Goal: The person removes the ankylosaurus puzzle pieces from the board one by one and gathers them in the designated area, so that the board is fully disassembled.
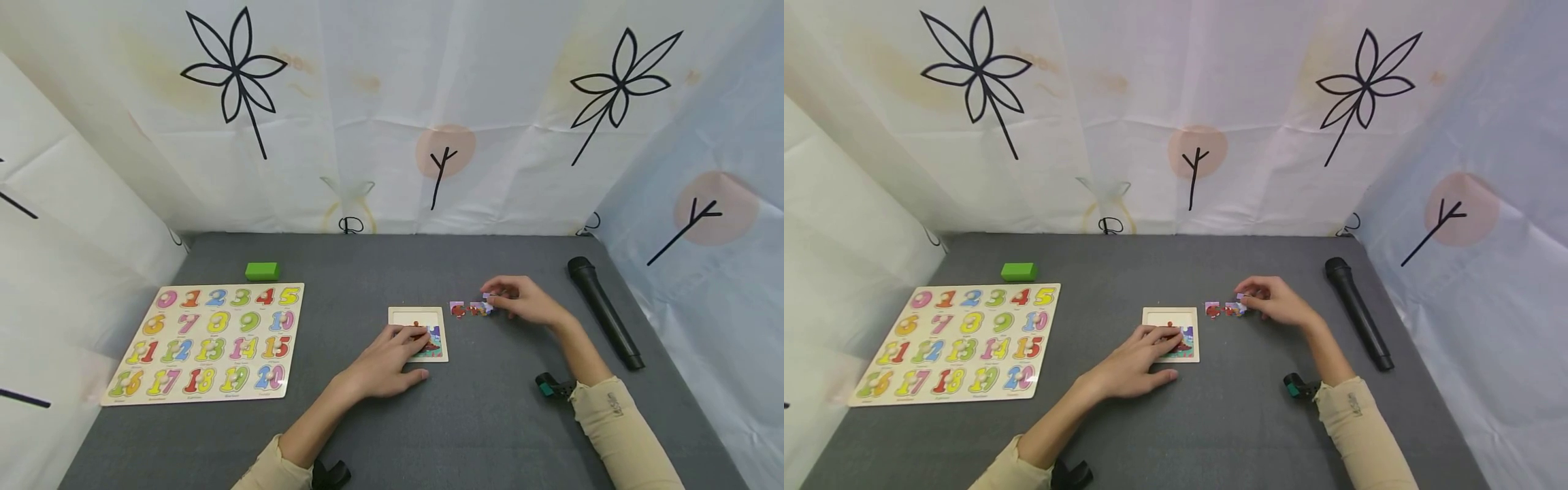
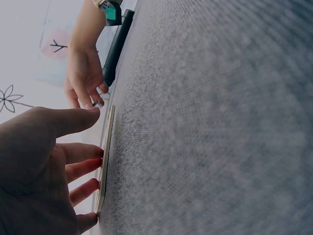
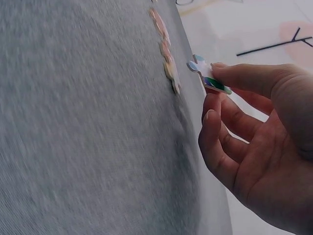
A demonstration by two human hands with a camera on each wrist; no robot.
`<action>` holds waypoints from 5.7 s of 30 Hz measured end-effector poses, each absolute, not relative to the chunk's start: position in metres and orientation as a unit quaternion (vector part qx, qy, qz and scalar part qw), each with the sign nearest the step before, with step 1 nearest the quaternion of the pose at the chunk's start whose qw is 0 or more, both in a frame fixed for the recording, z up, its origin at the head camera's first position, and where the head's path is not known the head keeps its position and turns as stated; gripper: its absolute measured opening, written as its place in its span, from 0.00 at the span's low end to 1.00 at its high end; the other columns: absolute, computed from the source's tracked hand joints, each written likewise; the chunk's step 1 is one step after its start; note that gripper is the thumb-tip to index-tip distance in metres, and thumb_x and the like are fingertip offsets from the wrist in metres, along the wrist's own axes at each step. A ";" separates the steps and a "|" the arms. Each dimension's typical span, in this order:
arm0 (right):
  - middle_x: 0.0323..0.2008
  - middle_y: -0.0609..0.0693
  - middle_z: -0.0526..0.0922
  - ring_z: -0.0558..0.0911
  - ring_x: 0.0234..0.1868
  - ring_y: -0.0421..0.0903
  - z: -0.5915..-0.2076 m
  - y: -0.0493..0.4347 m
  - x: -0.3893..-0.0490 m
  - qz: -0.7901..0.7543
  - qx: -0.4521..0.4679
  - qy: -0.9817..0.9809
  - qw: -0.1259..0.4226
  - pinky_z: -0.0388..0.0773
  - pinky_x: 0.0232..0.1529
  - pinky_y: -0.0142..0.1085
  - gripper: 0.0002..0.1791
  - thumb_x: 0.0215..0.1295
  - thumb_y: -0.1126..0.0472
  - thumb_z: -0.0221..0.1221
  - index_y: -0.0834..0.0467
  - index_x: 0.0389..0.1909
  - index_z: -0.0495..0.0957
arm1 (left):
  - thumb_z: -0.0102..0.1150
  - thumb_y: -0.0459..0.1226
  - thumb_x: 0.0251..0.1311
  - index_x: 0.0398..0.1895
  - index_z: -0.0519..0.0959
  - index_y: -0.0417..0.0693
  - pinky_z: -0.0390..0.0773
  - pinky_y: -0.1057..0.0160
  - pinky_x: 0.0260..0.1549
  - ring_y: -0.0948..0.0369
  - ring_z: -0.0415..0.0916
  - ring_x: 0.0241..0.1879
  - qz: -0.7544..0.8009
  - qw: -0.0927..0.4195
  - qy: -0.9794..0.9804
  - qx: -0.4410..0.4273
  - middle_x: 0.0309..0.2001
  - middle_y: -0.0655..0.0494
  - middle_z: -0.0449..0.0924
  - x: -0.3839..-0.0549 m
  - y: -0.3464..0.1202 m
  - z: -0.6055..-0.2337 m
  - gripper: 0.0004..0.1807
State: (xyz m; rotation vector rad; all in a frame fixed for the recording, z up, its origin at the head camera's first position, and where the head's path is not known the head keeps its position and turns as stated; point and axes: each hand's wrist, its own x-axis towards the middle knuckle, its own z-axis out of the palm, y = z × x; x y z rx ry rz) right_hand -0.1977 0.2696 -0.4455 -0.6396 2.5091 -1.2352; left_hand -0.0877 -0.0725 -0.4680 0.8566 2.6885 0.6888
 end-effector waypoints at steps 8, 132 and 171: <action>0.41 0.61 0.86 0.79 0.31 0.43 -0.446 0.287 -0.201 -0.420 -0.211 0.870 0.146 0.82 0.31 0.36 0.12 0.78 0.66 0.63 0.65 0.57 0.84 | 0.61 0.51 0.77 0.84 0.67 0.52 0.71 0.45 0.75 0.52 0.61 0.79 0.236 0.119 0.919 0.292 0.83 0.60 0.65 -0.088 -0.072 -0.469 0.36; 0.40 0.60 0.90 0.85 0.38 0.40 -0.461 0.118 -0.170 -0.465 -0.311 0.809 0.184 0.81 0.39 0.32 0.07 0.74 0.65 0.66 0.63 0.48 0.85 | 0.63 0.51 0.76 0.82 0.70 0.46 0.72 0.45 0.76 0.51 0.67 0.76 0.219 0.151 0.916 0.299 0.78 0.52 0.67 -0.066 -0.115 -0.452 0.37; 0.39 0.62 0.89 0.80 0.28 0.38 -0.462 0.210 -0.162 -0.455 -0.204 0.854 0.149 0.79 0.27 0.33 0.08 0.74 0.66 0.67 0.66 0.49 0.86 | 0.65 0.51 0.75 0.82 0.70 0.48 0.71 0.43 0.76 0.52 0.67 0.76 0.224 0.155 0.920 0.283 0.78 0.52 0.68 -0.067 -0.113 -0.453 0.38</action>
